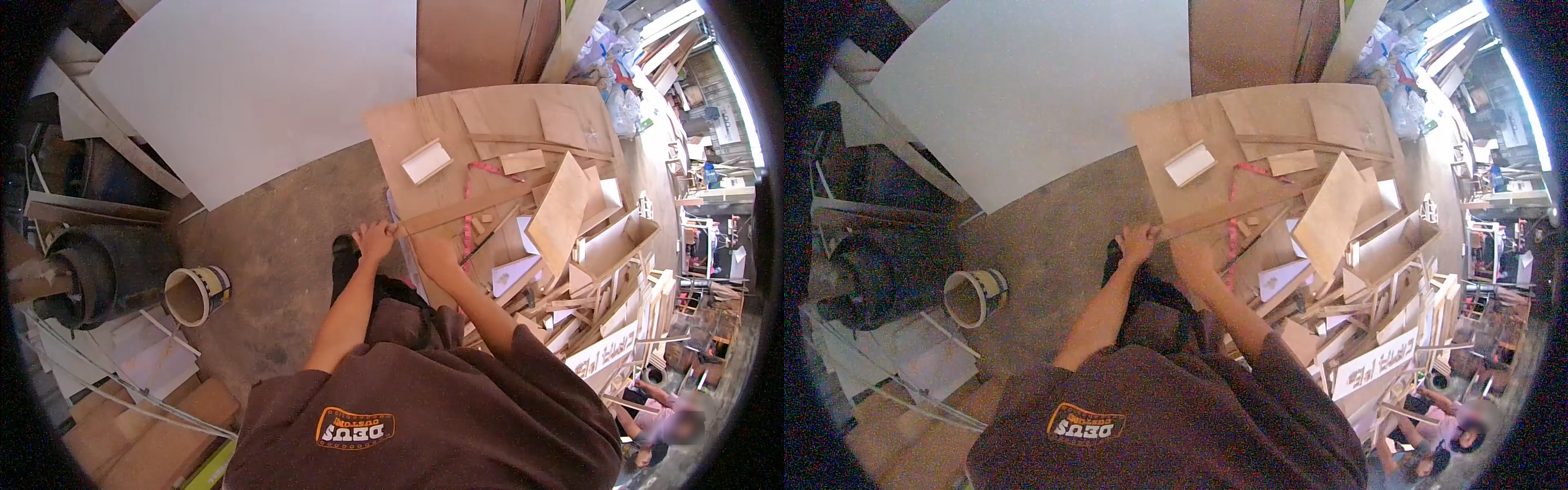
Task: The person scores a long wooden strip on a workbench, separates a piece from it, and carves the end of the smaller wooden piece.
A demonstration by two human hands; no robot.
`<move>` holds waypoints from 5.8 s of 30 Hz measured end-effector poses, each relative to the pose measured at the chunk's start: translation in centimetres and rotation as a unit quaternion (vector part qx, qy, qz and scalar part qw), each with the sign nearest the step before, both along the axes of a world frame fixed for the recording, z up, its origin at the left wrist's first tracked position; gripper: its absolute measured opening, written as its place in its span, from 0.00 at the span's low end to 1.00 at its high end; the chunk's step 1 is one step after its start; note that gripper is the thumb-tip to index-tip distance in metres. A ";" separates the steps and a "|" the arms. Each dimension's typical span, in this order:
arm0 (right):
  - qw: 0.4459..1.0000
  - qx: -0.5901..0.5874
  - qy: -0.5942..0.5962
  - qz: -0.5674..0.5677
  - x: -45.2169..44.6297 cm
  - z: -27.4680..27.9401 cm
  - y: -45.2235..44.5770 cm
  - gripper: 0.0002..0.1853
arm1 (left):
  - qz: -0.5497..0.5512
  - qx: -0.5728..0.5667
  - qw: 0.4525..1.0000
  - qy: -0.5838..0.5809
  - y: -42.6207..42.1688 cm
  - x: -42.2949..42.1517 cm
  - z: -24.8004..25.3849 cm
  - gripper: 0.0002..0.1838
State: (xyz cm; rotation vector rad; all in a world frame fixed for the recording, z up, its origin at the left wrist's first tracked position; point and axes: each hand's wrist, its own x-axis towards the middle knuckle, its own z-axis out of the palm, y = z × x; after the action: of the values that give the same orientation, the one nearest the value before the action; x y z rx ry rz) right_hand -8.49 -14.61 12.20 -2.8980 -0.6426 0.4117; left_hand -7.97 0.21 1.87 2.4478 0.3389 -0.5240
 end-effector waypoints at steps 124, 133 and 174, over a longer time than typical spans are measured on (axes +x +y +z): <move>0.997 -0.067 0.037 0.027 5.7 3.4 0.9 0.06 | 0.013 -0.030 0.999 0.010 0.0 0.3 0.3 0.15; 0.998 0.001 0.058 0.035 6.1 5.4 0.4 0.07 | -0.003 -0.020 0.999 0.029 0.1 0.3 0.3 0.16; 0.997 0.065 0.005 0.051 4.2 -2.2 -1.3 0.09 | -0.005 -0.024 0.999 0.035 -0.1 -0.2 -0.7 0.19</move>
State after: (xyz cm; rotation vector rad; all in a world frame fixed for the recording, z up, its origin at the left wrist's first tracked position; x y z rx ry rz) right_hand -4.25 -15.91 10.00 -2.7467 -0.7890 0.3802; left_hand -8.13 0.12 1.13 2.3913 0.3383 -0.6170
